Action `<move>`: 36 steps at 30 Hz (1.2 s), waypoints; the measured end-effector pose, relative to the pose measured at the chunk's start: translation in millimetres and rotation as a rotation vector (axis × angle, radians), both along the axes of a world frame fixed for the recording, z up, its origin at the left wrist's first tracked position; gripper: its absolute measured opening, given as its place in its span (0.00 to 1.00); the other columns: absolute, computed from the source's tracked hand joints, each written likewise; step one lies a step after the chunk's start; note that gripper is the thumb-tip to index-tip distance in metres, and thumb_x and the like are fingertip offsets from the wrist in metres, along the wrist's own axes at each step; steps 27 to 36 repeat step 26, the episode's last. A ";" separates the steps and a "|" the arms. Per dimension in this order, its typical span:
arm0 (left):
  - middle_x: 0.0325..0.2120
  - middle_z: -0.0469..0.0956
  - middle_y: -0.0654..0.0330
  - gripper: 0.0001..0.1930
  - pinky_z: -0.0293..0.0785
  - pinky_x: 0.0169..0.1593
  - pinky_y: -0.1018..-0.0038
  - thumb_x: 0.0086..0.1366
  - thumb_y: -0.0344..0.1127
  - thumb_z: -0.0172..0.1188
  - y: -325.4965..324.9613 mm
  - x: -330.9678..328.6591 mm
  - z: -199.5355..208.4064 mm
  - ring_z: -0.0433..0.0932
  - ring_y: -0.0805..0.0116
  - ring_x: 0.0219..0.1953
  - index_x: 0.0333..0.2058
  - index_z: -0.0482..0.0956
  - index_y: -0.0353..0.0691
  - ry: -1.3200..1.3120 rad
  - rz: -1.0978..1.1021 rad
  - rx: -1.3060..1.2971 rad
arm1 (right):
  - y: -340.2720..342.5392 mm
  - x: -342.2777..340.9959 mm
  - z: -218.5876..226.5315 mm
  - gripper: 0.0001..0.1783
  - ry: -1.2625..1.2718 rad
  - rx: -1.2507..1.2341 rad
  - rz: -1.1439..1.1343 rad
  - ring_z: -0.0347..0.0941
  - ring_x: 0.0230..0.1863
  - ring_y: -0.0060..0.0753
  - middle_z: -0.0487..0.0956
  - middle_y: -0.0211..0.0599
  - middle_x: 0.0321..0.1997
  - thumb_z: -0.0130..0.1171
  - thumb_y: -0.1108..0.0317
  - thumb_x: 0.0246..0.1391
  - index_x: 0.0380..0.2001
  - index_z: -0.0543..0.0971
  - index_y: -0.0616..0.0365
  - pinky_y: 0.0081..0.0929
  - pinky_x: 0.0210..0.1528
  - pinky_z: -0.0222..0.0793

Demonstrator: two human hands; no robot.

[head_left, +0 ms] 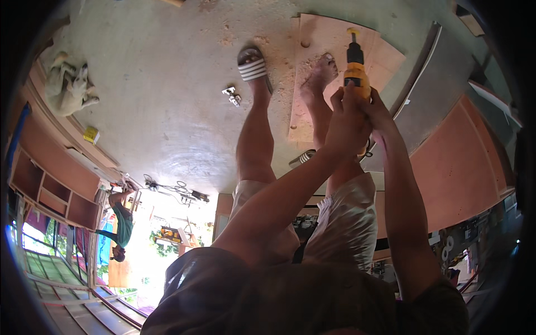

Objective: The person uses a power drill and a hammer to assemble a wooden cabinet. They drill holes into wooden panels and use a hammer to secure parts together.

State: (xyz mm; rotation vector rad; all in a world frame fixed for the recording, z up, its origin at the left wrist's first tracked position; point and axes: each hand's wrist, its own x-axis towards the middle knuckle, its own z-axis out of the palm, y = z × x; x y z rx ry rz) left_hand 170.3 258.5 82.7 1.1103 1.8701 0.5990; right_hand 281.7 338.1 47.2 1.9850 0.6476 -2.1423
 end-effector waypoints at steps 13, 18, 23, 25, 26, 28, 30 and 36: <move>0.42 0.82 0.44 0.24 0.75 0.53 0.55 0.59 0.49 0.67 -243.2 -220.2 -205.0 0.81 0.45 0.48 0.45 0.78 0.34 0.209 0.569 -0.843 | -53.6 8.6 10.7 0.40 0.023 0.648 0.116 0.76 0.51 0.36 0.76 0.39 0.52 0.72 0.70 0.49 0.63 0.64 0.63 0.32 0.50 0.76; 0.51 0.75 0.40 0.39 0.72 0.59 0.52 0.52 0.53 0.74 -325.1 -223.8 -299.5 0.75 0.41 0.56 0.58 0.71 0.38 0.278 0.568 -0.952 | -68.5 -4.3 0.8 0.45 0.056 0.605 0.224 0.76 0.55 0.38 0.75 0.41 0.56 0.72 0.69 0.50 0.68 0.60 0.61 0.34 0.54 0.77; 0.45 0.78 0.42 0.26 0.75 0.54 0.50 0.58 0.54 0.69 -326.2 -246.4 -356.9 0.78 0.41 0.50 0.49 0.81 0.45 0.313 0.462 -0.907 | -74.6 -15.5 18.6 0.40 -0.084 0.454 0.020 0.74 0.53 0.31 0.74 0.36 0.52 0.65 0.68 0.52 0.67 0.62 0.61 0.33 0.57 0.73; 0.46 0.79 0.42 0.24 0.74 0.56 0.50 0.58 0.52 0.68 -325.9 -253.6 -354.5 0.78 0.41 0.51 0.50 0.81 0.46 0.366 0.543 -0.715 | -72.2 -12.0 21.4 0.44 -0.143 0.463 0.010 0.72 0.55 0.31 0.73 0.36 0.54 0.66 0.67 0.51 0.70 0.59 0.59 0.33 0.59 0.71; 0.51 0.79 0.43 0.24 0.73 0.59 0.53 0.58 0.49 0.67 -318.5 -263.5 -355.5 0.77 0.43 0.55 0.50 0.81 0.44 0.283 0.605 -0.651 | -71.8 -11.0 19.5 0.46 -0.134 0.475 0.001 0.72 0.55 0.31 0.73 0.37 0.55 0.67 0.66 0.51 0.71 0.58 0.59 0.33 0.60 0.70; 0.51 0.79 0.43 0.24 0.73 0.59 0.53 0.58 0.49 0.67 -318.5 -263.5 -355.5 0.77 0.43 0.55 0.50 0.81 0.44 0.283 0.605 -0.651 | -71.8 -11.0 19.5 0.46 -0.134 0.475 0.001 0.72 0.55 0.31 0.73 0.37 0.55 0.67 0.66 0.51 0.71 0.58 0.59 0.33 0.60 0.70; 0.51 0.79 0.43 0.24 0.73 0.59 0.53 0.58 0.49 0.67 -318.5 -263.5 -355.5 0.77 0.43 0.55 0.50 0.81 0.44 0.283 0.605 -0.651 | -71.8 -11.0 19.5 0.46 -0.134 0.475 0.001 0.72 0.55 0.31 0.73 0.37 0.55 0.67 0.66 0.51 0.71 0.58 0.59 0.33 0.60 0.70; 0.51 0.79 0.43 0.24 0.73 0.59 0.53 0.58 0.49 0.67 -318.5 -263.5 -355.5 0.77 0.43 0.55 0.50 0.81 0.44 0.283 0.605 -0.651 | -71.8 -11.0 19.5 0.46 -0.134 0.475 0.001 0.72 0.55 0.31 0.73 0.37 0.55 0.67 0.66 0.51 0.71 0.58 0.59 0.33 0.60 0.70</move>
